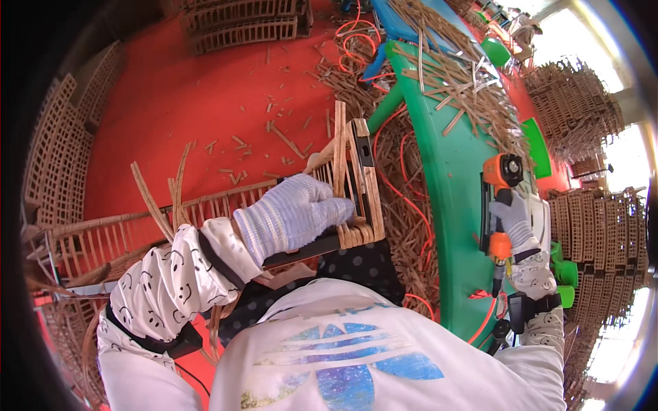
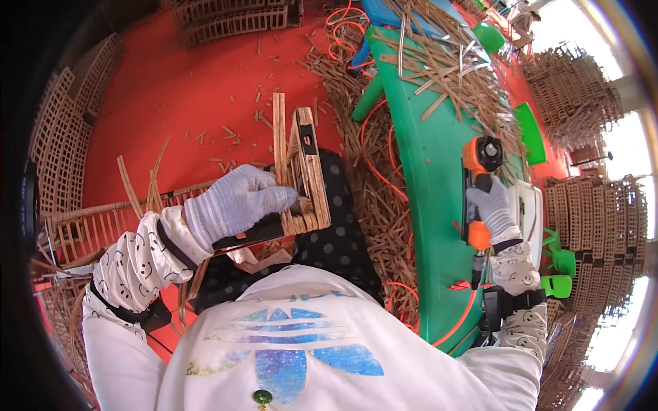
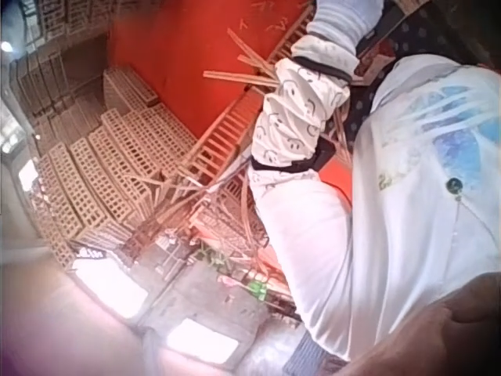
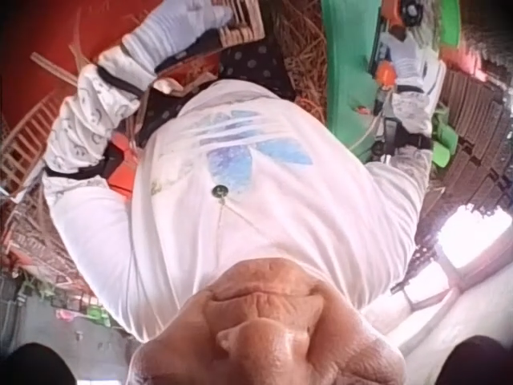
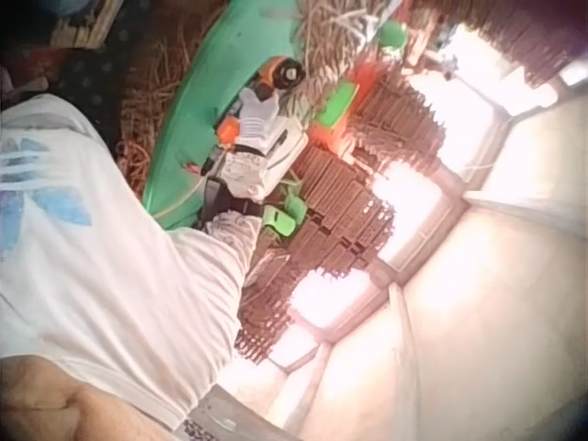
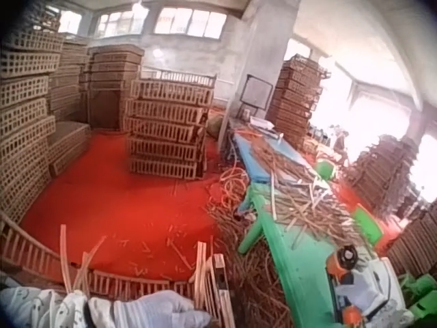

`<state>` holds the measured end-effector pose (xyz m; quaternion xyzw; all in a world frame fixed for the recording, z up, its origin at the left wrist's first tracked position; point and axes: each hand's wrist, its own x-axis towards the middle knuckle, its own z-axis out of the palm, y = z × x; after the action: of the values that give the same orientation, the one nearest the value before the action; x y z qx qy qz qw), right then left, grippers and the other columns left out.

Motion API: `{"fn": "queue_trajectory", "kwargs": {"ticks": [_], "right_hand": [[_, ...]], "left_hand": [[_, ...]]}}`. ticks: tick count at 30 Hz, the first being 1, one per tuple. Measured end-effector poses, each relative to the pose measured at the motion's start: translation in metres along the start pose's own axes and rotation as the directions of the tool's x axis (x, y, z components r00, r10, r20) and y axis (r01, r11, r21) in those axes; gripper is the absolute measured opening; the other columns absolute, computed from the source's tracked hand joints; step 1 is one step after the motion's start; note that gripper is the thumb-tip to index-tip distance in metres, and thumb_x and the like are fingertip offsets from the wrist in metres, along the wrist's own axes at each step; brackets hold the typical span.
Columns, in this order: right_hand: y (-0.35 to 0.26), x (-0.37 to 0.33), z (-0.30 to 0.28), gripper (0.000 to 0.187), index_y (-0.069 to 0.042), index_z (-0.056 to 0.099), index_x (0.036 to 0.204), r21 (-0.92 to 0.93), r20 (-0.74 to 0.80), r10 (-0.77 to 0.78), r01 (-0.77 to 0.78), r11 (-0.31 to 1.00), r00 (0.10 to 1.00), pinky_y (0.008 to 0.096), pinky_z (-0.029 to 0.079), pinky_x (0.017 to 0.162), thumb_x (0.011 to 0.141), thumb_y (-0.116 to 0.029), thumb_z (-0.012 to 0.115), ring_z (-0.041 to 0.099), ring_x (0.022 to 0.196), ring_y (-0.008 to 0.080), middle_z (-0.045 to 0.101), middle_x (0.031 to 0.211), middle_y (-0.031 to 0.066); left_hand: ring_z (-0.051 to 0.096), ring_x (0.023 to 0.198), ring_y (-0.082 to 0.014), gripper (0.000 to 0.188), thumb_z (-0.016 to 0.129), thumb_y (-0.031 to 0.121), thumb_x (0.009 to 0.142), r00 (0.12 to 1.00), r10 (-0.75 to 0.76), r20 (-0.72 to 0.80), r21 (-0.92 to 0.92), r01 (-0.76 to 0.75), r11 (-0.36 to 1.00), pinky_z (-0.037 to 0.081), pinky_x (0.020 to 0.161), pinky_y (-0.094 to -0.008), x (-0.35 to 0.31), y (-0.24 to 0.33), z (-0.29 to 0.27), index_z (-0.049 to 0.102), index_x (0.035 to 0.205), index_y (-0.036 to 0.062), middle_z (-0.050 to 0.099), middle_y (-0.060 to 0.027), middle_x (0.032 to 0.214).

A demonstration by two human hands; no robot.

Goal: Attach rattan strips to a chair frame using a pneumatic nail gun and pliers.

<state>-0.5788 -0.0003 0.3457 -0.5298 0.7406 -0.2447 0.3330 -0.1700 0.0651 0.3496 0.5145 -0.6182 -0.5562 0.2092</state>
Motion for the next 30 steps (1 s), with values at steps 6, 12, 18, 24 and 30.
{"fn": "queue_trajectory", "kwargs": {"ticks": [6, 12, 18, 24, 30], "right_hand": [[0.009, 0.027, -0.008, 0.040, -0.003, 0.050, 0.104, -0.653, -0.078, -0.074, 0.005, 0.758, 0.994, 0.0381, 0.050, 0.069, 0.071, -0.024, 0.062, 0.063, 0.075, 0.0285, 0.063, 0.081, 0.0140], [0.010, 0.061, 0.011, 0.060, -0.002, 0.047, 0.112, -0.604, -0.168, -0.034, -0.076, 0.793, 0.985, 0.0396, 0.044, 0.083, 0.071, -0.043, 0.063, 0.057, 0.097, 0.0340, 0.060, 0.100, 0.0196], [0.098, -0.026, -0.155, 0.033, -0.002, 0.054, 0.103, 0.274, -0.308, -0.162, 0.250, 0.928, 0.938, 0.0398, 0.046, 0.075, 0.085, -0.030, 0.049, 0.058, 0.088, 0.0321, 0.059, 0.098, 0.0182], [0.253, -0.304, -0.236, 0.015, -0.009, 0.052, 0.089, -0.595, -0.763, 0.093, -0.751, 0.285, 0.640, 0.0458, 0.046, 0.068, 0.076, -0.013, 0.055, 0.058, 0.082, 0.0355, 0.060, 0.085, 0.0180], [0.260, -0.335, -0.131, 0.060, 0.000, 0.052, 0.112, -0.024, -0.668, 0.543, -0.745, 0.667, 0.508, 0.0359, 0.043, 0.087, 0.069, -0.038, 0.069, 0.055, 0.104, 0.0312, 0.057, 0.108, 0.0200]], "left_hand": [[0.049, 0.049, -0.0075, 0.031, 0.054, 0.024, 0.083, 1.000, -0.005, 0.013, -0.106, 0.006, 0.994, 0.037, 0.044, -0.0269, -0.003, 0.007, 0.003, 0.061, 0.067, -0.0025, 0.051, -0.0028, 0.050], [0.046, 0.047, -0.0056, 0.033, 0.055, 0.029, 0.080, 0.986, -0.157, -0.057, 0.063, 0.161, 0.985, 0.034, 0.043, -0.0225, -0.003, 0.018, 0.010, 0.065, 0.074, -0.0010, 0.051, 0.0013, 0.052], [0.046, 0.052, -0.0105, 0.027, 0.051, 0.024, 0.081, 0.992, -0.115, -0.051, 0.073, 0.119, 0.990, 0.034, 0.048, -0.0279, 0.001, 0.000, 0.004, 0.063, 0.070, 0.0025, 0.049, -0.0033, 0.055], [0.039, 0.040, -0.0093, 0.030, 0.051, 0.027, 0.085, 0.995, -0.030, -0.094, -0.167, 0.013, 0.986, 0.031, 0.036, -0.0253, 0.015, -0.011, -0.002, 0.051, 0.063, 0.0067, 0.044, 0.0009, 0.053], [0.041, 0.039, -0.0098, 0.035, 0.054, 0.037, 0.083, 0.997, 0.009, -0.073, -0.134, -0.019, 0.991, 0.031, 0.036, -0.0245, 0.018, -0.004, -0.001, 0.050, 0.066, 0.0063, 0.044, -0.0001, 0.052]]}}
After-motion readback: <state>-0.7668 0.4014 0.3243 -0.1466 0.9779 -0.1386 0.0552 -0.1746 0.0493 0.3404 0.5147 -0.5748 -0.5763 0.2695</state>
